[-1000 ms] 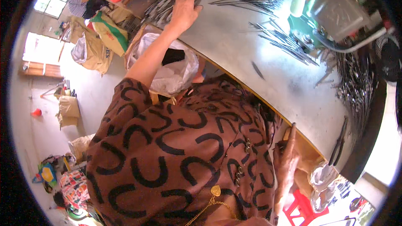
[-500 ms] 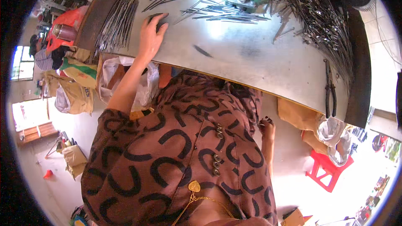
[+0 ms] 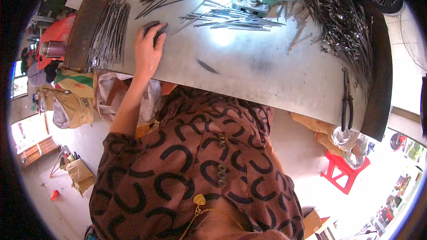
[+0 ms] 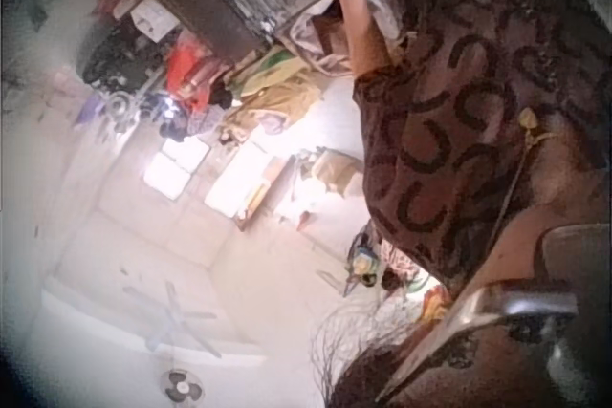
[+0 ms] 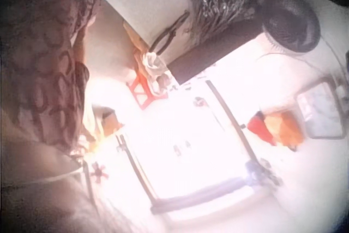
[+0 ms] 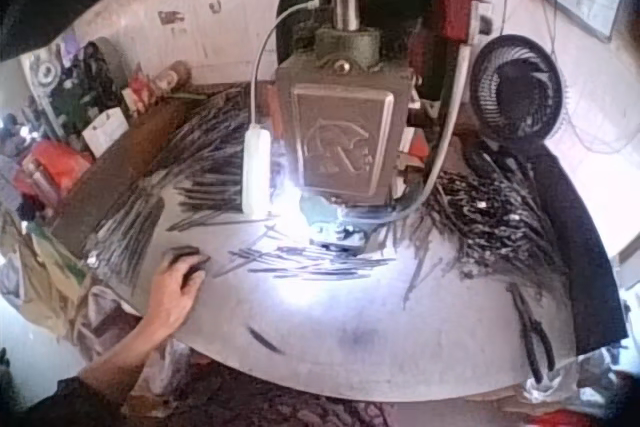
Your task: The person assembles umbrella frame components by fitting metal ribs and connectors together under a machine press and arranging the rods on the workbench by hand.
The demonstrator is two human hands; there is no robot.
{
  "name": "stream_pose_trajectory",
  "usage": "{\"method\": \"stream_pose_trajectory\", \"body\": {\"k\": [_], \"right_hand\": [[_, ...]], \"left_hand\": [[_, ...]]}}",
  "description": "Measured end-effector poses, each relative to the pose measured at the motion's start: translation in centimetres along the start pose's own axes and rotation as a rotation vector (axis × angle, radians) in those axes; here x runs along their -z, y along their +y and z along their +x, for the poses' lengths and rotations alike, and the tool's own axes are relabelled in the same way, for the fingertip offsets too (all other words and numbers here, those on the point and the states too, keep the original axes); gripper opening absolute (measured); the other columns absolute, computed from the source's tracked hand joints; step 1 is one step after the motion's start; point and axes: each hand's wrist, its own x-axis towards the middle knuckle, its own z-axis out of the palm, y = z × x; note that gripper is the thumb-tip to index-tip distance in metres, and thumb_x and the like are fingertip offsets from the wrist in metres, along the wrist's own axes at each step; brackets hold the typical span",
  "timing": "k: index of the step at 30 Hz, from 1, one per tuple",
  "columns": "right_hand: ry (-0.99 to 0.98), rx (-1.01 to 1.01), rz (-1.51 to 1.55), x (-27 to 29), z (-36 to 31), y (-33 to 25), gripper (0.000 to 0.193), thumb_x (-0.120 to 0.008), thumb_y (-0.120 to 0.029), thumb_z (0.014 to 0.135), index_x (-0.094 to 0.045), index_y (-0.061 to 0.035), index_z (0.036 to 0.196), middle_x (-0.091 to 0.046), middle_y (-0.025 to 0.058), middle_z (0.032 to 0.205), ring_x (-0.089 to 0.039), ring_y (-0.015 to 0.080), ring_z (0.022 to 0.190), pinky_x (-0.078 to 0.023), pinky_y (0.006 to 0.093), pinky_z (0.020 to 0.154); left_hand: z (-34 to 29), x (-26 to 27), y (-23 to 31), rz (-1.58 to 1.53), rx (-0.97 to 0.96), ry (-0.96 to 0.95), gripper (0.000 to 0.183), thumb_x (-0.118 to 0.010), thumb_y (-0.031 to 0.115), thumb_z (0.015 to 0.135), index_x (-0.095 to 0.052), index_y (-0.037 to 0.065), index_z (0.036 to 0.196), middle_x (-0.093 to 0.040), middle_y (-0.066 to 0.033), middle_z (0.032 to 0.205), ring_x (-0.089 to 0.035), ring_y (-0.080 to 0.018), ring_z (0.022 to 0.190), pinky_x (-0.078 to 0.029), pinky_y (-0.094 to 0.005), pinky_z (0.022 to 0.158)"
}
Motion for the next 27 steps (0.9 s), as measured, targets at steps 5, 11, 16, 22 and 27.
{"method": "stream_pose_trajectory", "body": {"k": [5, 11, 16, 22, 27], "right_hand": [[0.023, -0.017, -0.199, 0.0, 1.1, -2.7, 0.036, -0.042, -0.032, 0.094, -0.064, -0.007, 0.109, -0.068, 0.0099, 0.096, -0.065, 0.0277, 0.087, -0.051, 0.0421, 0.075], [0.06, -0.034, -0.393, -1.0, 5.3, -4.6, 0.036, -0.043, -0.033, 0.094, -0.064, -0.0075, 0.109, -0.068, 0.0102, 0.096, -0.065, 0.028, 0.088, -0.051, 0.0421, 0.076], [0.069, -0.07, -0.568, -1.3, 7.1, -6.0, 0.037, -0.045, -0.034, 0.093, -0.064, -0.008, 0.109, -0.068, 0.0104, 0.096, -0.065, 0.0283, 0.089, -0.05, 0.0422, 0.077], [0.072, -0.074, -0.786, -0.9, 5.8, -5.2, 0.037, -0.046, -0.036, 0.092, -0.065, -0.0085, 0.109, -0.068, 0.0107, 0.096, -0.064, 0.0287, 0.09, -0.05, 0.0423, 0.079], [0.068, -0.017, -0.964, -2.1, 3.1, -10.0, 0.037, -0.048, -0.037, 0.091, -0.065, -0.009, 0.109, -0.068, 0.0109, 0.096, -0.064, 0.0289, 0.091, -0.05, 0.0423, 0.08]], "left_hand": [[0.7, 0.1, -0.5, 0.001, 0.022, -0.045, 0.03, -0.061, 0.018, 0.087, -0.062, 0.01, 0.116, -0.055, -0.0218, 0.114, -0.052, -0.0379, 0.108, -0.042, -0.0412, 0.094], [1.1, 0.4, 0.6, -0.03, 0.065, -0.106, 0.031, -0.06, 0.017, 0.088, -0.06, 0.009, 0.118, -0.054, -0.0233, 0.117, -0.05, -0.04, 0.112, -0.039, -0.0426, 0.098], [0.4, 0.7, 0.5, 0.077, 0.044, -0.117, 0.03, -0.06, 0.015, 0.088, -0.06, 0.009, 0.117, -0.053, -0.0219, 0.115, -0.05, -0.0395, 0.108, -0.04, -0.0424, 0.094], [0.3, 0.5, 0.1, 0.04, 0.069, -0.103, 0.031, -0.06, 0.02, 0.088, -0.06, 0.011, 0.119, -0.054, -0.0222, 0.115, -0.051, -0.0396, 0.108, -0.04, -0.0426, 0.094], [0.1, 0.6, -0.8, -0.027, 0.008, -0.018, 0.034, -0.061, 0.027, 0.088, -0.061, 0.012, 0.119, -0.059, -0.018, 0.115, -0.055, -0.0368, 0.106, -0.042, -0.0413, 0.092]]}}
